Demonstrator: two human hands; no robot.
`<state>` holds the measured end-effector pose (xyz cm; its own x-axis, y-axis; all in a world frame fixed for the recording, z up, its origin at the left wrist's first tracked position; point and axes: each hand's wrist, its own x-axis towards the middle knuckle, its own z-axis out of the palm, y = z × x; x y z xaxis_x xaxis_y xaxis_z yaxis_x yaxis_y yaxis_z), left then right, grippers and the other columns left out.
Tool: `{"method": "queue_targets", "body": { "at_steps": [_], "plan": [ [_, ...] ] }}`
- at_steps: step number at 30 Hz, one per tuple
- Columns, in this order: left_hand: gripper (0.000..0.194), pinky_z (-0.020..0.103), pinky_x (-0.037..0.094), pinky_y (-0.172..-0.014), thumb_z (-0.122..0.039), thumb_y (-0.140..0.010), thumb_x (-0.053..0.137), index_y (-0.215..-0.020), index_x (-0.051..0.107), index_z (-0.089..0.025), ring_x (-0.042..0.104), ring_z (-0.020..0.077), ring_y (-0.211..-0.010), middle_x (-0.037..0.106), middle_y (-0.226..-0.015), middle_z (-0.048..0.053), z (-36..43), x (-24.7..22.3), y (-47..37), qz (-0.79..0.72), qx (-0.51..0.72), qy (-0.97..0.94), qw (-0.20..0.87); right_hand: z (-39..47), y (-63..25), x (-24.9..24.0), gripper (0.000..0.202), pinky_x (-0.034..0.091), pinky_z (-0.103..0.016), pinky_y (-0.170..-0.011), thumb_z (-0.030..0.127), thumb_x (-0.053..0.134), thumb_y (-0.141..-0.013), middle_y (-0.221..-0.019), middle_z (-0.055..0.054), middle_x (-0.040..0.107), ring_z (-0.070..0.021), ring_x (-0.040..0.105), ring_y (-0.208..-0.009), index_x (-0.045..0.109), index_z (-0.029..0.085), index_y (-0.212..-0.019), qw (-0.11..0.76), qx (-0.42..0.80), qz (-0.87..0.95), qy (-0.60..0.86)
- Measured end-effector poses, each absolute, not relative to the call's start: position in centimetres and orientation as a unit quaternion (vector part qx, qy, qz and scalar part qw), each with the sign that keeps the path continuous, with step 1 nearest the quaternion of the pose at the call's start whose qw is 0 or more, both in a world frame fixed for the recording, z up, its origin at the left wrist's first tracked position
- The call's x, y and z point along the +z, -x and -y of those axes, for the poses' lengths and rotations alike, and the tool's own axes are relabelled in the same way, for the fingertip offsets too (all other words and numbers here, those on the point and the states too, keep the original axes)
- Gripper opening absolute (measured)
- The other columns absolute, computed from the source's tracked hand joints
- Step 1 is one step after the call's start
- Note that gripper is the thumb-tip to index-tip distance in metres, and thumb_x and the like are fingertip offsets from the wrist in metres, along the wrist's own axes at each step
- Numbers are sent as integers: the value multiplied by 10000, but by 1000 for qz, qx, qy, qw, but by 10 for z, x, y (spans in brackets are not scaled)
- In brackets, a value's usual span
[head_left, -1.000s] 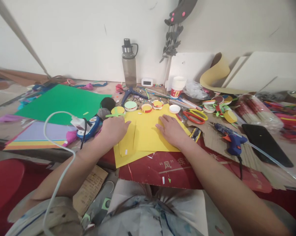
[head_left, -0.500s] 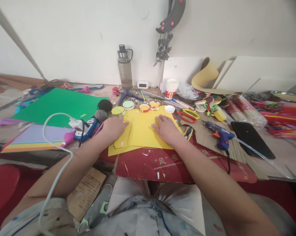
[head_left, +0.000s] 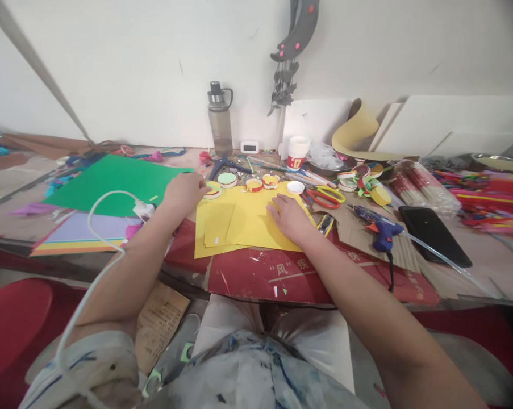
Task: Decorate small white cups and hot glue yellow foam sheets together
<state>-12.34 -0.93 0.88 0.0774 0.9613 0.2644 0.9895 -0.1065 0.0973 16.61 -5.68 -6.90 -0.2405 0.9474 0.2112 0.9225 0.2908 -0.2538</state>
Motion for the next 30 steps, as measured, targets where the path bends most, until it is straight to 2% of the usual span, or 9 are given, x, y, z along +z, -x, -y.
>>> {"method": "queue_targets", "body": {
  "at_steps": [2,4,5,7,10,13,18,23,30],
  "plan": [
    [253,326,516,-757,-410,-863,682,-766,714,-178,700,247,-836,778,-861,104,-8,7,128,634,-220,740,-43,56,-167,-69,483,368,-464,-1207,340,367,-1095,-1492,-259,593,-331,526,-1421,655,33,-1333,167,43,787,593],
    [297,292,522,-713,-439,-901,619,-812,710,-170,671,181,-739,778,-854,86,-24,1,132,605,-324,707,-171,55,-168,-71,471,378,-450,-1201,324,379,-1090,-1473,-257,609,-325,546,-1401,661,27,-1323,171,44,786,593],
    [298,286,522,-698,-438,-905,602,-837,708,-168,654,163,-707,777,-862,83,-30,-1,134,602,-360,686,-192,54,-169,-72,465,381,-444,-1199,318,389,-1086,-1469,-255,612,-322,552,-1393,660,25,-1324,174,43,784,594],
    [210,286,511,-717,-380,-838,681,-842,716,-173,652,170,-739,773,-867,72,-35,-5,137,614,-364,687,-138,53,-170,-72,447,387,-433,-1195,308,416,-1077,-1459,-248,622,-315,564,-1377,660,31,-1329,184,44,780,597],
    [185,302,508,-786,-366,-814,733,-870,735,-190,694,220,-866,788,-930,77,-25,-6,138,633,-260,725,-77,54,-171,-70,417,397,-416,-1183,291,448,-1064,-1432,-226,644,-309,579,-1349,670,48,-1320,193,51,772,603],
    [252,338,522,-816,-406,-843,719,-939,747,-175,723,293,-985,790,-1062,146,-7,-4,135,666,-110,738,-10,56,-170,-66,402,412,-410,-1158,280,458,-1057,-1389,-209,669,-307,600,-1303,682,58,-1306,194,64,765,611],
    [317,396,541,-905,-277,-863,635,-1107,753,-113,715,380,-1149,766,-1167,239,2,-9,131,666,33,745,37,57,-169,-63,360,431,-404,-1118,264,474,-1047,-1314,-197,700,-286,628,-1232,711,86,-1252,193,63,763,613],
    [287,410,545,-930,-248,-857,611,-1046,778,-112,714,383,-1164,762,-1190,250,-3,-12,131,658,74,749,31,58,-167,-62,345,437,-375,-1084,251,455,-1056,-1259,-185,715,-257,643,-1170,727,99,-1205,180,58,771,608],
    [194,321,531,-790,-216,-764,634,-897,773,-196,738,297,-1016,807,-1049,125,-4,0,143,641,2,768,-15,60,-166,-59,332,435,-361,-1077,237,477,-1050,-1261,-179,719,-264,640,-1176,724,83,-1210,166,66,768,615]
  ]
}}
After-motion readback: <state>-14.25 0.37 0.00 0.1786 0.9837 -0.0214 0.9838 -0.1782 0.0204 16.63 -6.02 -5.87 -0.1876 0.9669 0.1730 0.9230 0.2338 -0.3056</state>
